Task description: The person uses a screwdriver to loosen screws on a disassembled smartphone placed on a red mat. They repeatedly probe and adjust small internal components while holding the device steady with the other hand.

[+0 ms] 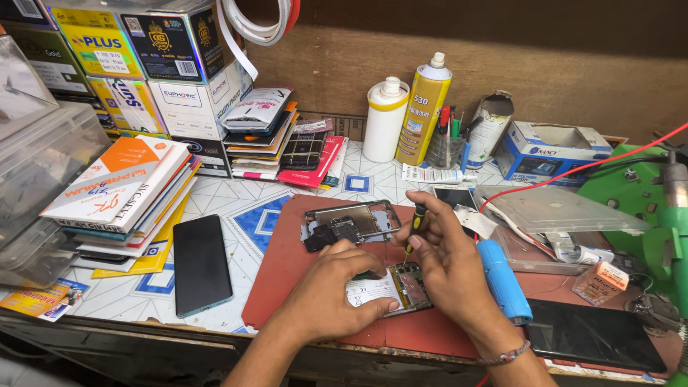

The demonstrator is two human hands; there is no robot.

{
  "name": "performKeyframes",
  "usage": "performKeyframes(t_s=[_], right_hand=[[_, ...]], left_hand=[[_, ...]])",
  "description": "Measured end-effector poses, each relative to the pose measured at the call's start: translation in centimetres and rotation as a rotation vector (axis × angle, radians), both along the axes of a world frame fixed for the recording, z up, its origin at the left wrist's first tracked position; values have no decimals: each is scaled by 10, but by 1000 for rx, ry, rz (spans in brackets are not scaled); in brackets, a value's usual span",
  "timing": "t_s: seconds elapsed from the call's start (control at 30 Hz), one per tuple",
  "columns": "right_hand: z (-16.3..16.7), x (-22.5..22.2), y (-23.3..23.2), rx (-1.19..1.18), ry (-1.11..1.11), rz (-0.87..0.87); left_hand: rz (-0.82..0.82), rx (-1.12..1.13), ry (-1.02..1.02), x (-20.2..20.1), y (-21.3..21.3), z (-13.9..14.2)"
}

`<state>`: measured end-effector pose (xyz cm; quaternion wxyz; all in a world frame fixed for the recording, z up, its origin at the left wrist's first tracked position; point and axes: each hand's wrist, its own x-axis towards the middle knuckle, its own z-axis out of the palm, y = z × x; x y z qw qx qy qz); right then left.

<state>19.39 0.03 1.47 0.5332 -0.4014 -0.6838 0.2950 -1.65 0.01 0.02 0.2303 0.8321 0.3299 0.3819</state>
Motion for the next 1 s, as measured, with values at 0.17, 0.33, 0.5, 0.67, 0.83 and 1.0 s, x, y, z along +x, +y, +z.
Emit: performKeyframes(t_s=[0.17,0.33,0.5,0.67,0.83,1.0], right_hand=[[-5,-3,-1,103,-155,-198],[-2,-2,-2,27,-40,-145],[0,-7,-3,67,5,56],[-6,-13,-3,280,-218,-314],[-5,-10,-2,97,34,-165],[-3,0,0,41,40,-100]], left_hand=[[-18,7,-11,-1,0,-1],[-2,-2,3,0,1,0],[-18,31,-20,0,1,-1],[-18,19,-15,1,1,-2],[-5,16,-5,1,1,-1],[-16,15,-20,1,1,-3]])
